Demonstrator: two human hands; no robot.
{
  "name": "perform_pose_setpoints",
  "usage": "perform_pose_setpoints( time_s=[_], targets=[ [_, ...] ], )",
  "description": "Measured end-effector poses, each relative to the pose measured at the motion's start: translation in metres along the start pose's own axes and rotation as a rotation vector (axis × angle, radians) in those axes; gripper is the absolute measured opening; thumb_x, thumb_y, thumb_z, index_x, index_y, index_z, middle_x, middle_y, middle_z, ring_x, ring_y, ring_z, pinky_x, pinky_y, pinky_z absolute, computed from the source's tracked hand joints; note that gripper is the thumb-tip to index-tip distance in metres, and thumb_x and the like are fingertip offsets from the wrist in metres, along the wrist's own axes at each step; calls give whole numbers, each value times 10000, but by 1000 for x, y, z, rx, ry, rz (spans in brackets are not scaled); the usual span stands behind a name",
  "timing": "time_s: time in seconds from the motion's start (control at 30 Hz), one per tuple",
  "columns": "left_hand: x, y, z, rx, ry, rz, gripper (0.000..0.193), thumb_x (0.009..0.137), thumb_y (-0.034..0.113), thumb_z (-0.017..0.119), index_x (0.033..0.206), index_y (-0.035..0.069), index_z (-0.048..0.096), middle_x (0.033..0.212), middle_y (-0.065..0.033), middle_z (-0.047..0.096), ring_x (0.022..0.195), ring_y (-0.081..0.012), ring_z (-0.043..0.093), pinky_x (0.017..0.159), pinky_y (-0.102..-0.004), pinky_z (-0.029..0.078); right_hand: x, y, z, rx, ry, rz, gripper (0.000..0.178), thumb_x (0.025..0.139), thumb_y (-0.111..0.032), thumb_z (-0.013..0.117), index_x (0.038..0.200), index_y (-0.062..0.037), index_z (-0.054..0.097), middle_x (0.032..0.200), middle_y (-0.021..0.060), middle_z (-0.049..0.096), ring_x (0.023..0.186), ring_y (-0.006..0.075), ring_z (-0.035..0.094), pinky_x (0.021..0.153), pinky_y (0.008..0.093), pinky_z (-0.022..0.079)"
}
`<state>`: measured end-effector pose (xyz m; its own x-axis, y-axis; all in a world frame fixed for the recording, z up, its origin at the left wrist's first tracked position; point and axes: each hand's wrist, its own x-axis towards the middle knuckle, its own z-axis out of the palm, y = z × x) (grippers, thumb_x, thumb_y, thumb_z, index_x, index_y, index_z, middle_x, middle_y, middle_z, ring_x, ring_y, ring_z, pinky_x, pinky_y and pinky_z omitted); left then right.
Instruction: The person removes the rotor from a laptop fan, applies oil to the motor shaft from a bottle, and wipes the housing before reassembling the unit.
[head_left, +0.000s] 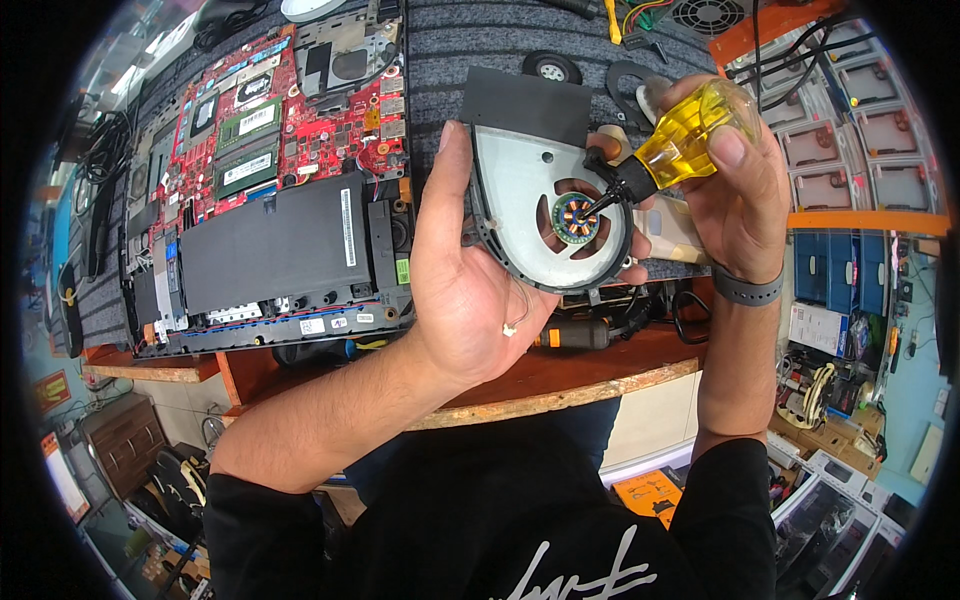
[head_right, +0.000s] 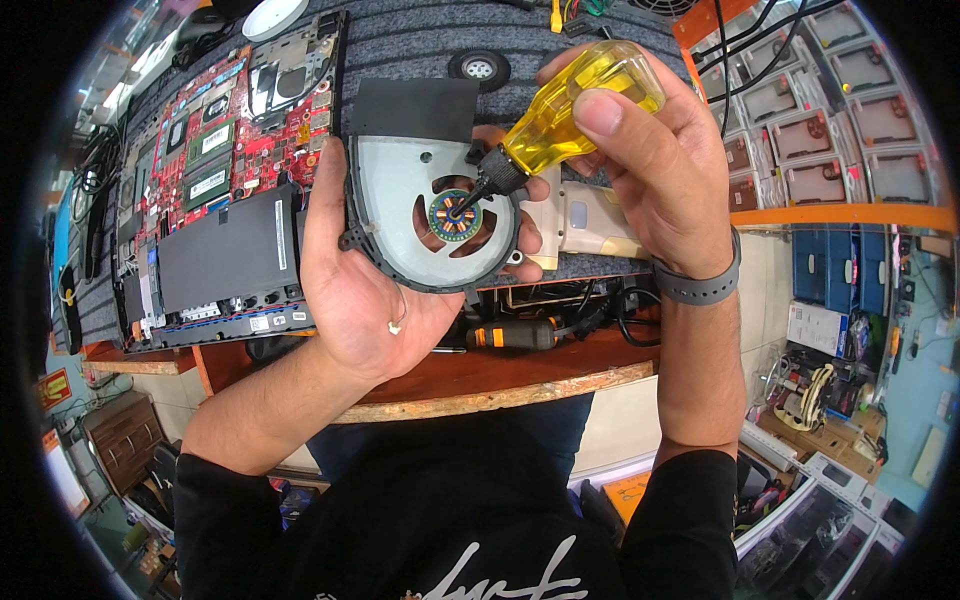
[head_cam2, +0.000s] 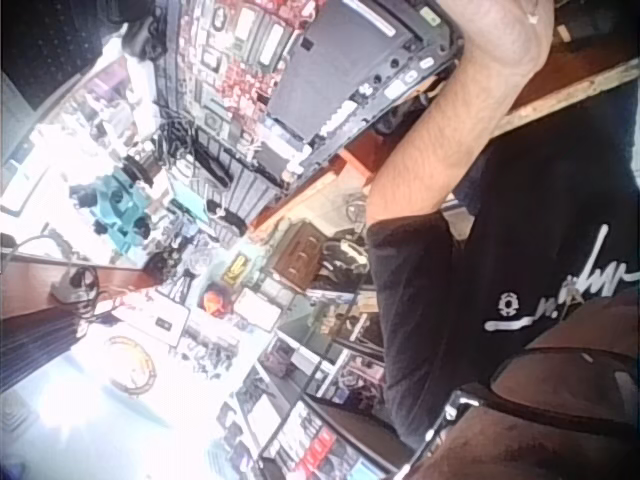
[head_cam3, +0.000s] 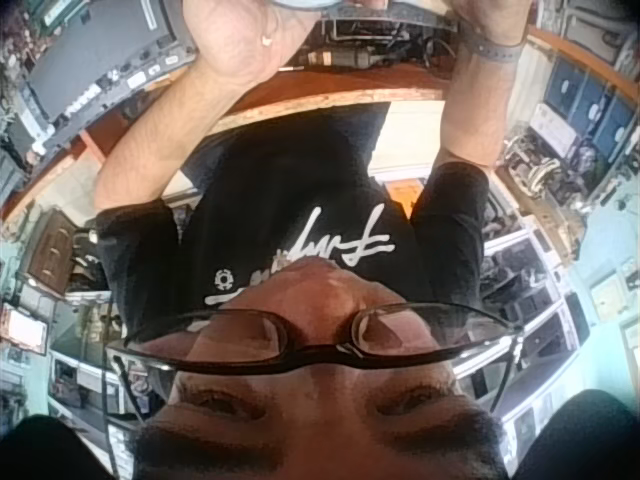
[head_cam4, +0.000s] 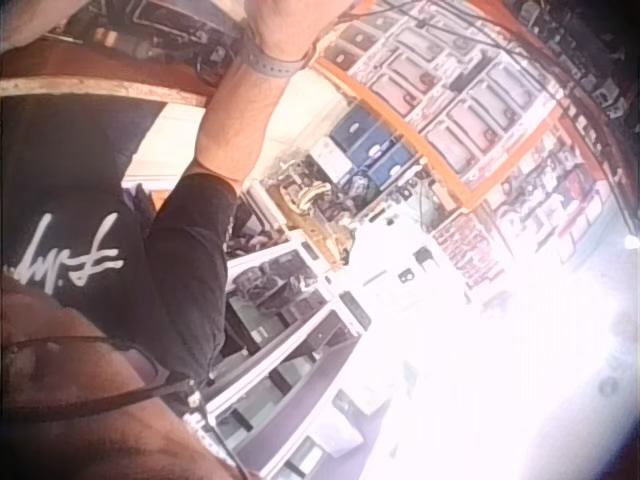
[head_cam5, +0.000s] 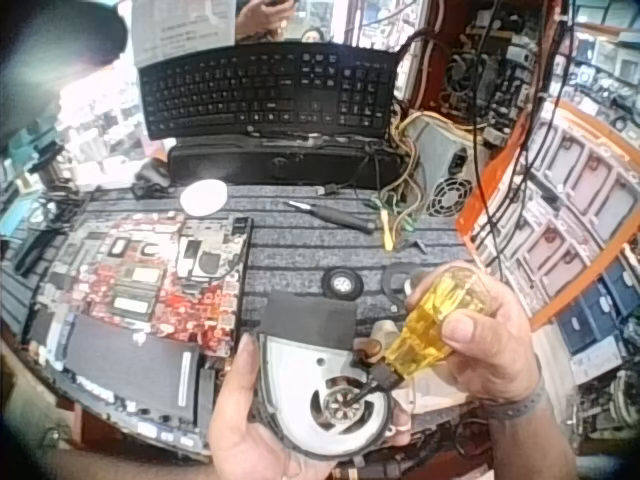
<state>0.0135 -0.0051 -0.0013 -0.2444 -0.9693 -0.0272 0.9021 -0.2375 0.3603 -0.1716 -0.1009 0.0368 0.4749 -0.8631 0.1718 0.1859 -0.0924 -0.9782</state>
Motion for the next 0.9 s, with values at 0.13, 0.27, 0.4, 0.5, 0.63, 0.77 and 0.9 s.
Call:
perform_pose_setpoints(
  time_s=[0.13,0.27,0.4,0.5,0.63,0.77,0.9],
  targets=[
    [0,0,1,8,8,-8,862,979,709,155,1395,32,489,1216,-237,631,1015,-369,669,848,-508,575,0,0,-1,2,-2,9,431,912,-289,675,1201,24,615,1036,90,682,907,118,652,731,229,513],
    [0,0,0,8,-11,-2,863,977,714,156,1387,34,495,1210,-233,634,1010,-363,670,845,-499,576,0,0,0,-2,10,2,434,909,-283,675,1205,28,612,1046,97,681,915,127,657,738,232,516],
    [1,0,0,-3,-8,-1,865,977,716,155,1377,29,498,1201,-229,637,1005,-359,672,834,-492,580,0,0,3,-20,32,-3,448,912,-295,668,1211,33,605,1044,104,678,891,128,647,712,232,506],
    [1,0,0,22,-7,0,866,978,714,159,1374,19,493,1198,-236,634,1002,-358,672,823,-488,584,1,1,1,27,27,-8,475,931,-345,631,1221,30,595,1025,102,666,813,121,599,670,250,474],
    [2,2,1,11,-26,2,869,978,713,164,1369,6,484,1206,-256,619,998,-357,672,814,-484,588,3,0,0,303,95,8,497,960,-401,562,1236,12,582,1008,99,643,746,125,523,656,282,433],
    [1,3,8,3,23,12,822,1005,673,163,1335,2,506,1175,-202,645,995,-299,694,835,-430,597,11,3,-21,603,-176,-16,467,976,-381,544,1256,-7,565,1082,129,639,844,157,571,745,306,487],
    [2,4,5,42,3,8,859,984,697,168,1352,-9,490,1203,-261,616,979,-341,665,847,-466,571,10,-10,-37,584,-92,-60,439,959,-258,609,1301,5,526,1243,200,626,1125,272,633,993,399,517]
  ],
)
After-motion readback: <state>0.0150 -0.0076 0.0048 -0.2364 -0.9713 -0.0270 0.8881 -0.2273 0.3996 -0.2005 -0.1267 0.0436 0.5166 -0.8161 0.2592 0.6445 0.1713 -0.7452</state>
